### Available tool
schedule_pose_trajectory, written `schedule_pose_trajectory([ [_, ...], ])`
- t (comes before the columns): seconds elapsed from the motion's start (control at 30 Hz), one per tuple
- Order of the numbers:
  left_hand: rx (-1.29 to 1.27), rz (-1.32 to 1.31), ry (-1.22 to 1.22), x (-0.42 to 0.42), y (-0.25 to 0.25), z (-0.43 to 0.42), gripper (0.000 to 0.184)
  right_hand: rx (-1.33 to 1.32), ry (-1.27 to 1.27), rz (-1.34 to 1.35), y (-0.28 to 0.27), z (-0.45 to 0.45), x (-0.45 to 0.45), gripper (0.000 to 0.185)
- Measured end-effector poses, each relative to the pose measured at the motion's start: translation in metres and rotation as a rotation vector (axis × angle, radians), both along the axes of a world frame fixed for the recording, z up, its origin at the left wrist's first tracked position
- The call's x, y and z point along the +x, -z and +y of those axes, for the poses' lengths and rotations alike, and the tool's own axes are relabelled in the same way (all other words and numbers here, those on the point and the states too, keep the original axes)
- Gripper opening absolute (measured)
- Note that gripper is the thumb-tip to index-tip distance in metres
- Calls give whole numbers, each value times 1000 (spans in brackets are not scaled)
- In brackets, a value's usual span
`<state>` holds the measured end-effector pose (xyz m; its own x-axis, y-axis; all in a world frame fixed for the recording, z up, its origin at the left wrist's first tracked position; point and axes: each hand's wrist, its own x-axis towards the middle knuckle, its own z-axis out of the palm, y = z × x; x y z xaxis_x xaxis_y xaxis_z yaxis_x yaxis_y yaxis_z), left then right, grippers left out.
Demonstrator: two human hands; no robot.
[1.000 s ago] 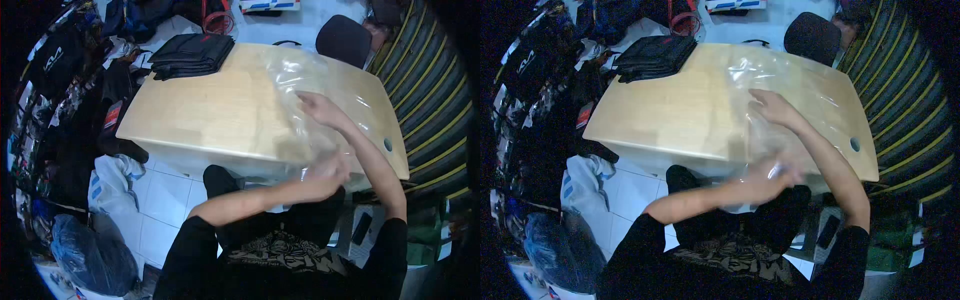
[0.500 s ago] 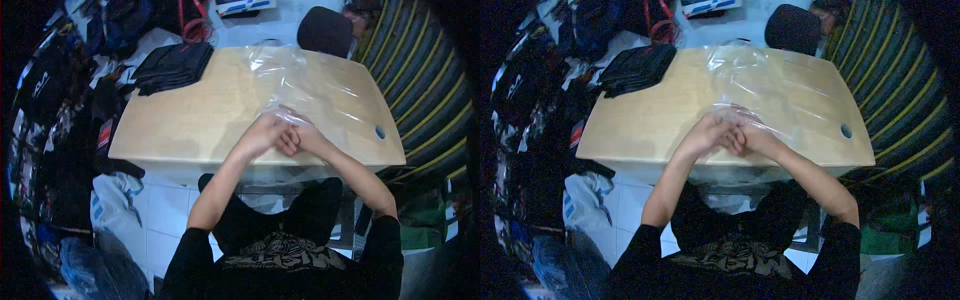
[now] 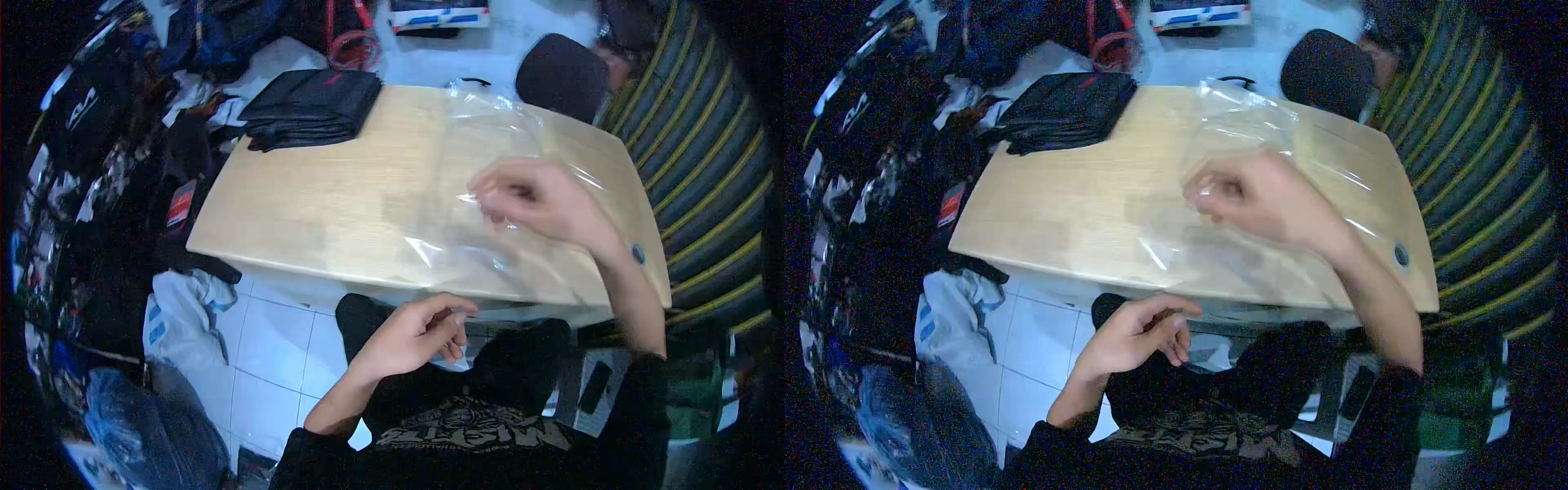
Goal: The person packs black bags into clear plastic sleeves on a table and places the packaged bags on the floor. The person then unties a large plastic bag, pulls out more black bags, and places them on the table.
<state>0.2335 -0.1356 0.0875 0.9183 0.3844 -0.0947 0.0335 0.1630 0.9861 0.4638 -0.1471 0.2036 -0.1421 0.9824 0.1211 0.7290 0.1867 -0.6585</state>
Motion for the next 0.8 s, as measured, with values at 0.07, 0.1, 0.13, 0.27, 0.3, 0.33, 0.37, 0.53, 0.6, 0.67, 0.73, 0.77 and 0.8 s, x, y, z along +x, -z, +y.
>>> schedule_pose_trajectory([
  [0.07,-29,-89,-66,-18,3,13,26,154,19,-115,0,79,-5,32],
  [0.1,-42,-137,-96,-24,4,20,26,301,-38,-208,8,124,-3,37],
  [0.13,-96,-168,-165,-29,5,25,26,356,-74,-263,20,171,-5,47],
  [0.27,-75,-184,-408,-48,22,49,26,324,-121,-495,79,331,-28,86],
  [0.3,-81,-174,-458,-55,24,55,26,253,-128,-515,82,351,-40,93],
  [0.33,-123,-176,-531,-62,28,61,26,222,-95,-539,86,362,-48,97],
  [0.37,-166,-181,-602,-67,33,70,26,249,-91,-549,94,379,-52,98],
  [0.53,-258,-265,-829,-83,53,116,28,218,-122,-690,121,403,-59,74],
  [0.6,-226,-294,-868,-82,50,130,29,333,-103,-737,124,392,-64,56],
  [0.67,-238,-341,-923,-78,50,142,28,358,-64,-797,129,393,-74,49],
  [0.73,-271,-411,-936,-78,48,153,28,460,-51,-844,131,388,-81,36],
  [0.77,-283,-437,-975,-78,47,159,28,458,-59,-847,128,387,-83,34],
  [0.8,-297,-461,-1011,-77,47,165,29,455,-66,-851,122,384,-85,31],
])
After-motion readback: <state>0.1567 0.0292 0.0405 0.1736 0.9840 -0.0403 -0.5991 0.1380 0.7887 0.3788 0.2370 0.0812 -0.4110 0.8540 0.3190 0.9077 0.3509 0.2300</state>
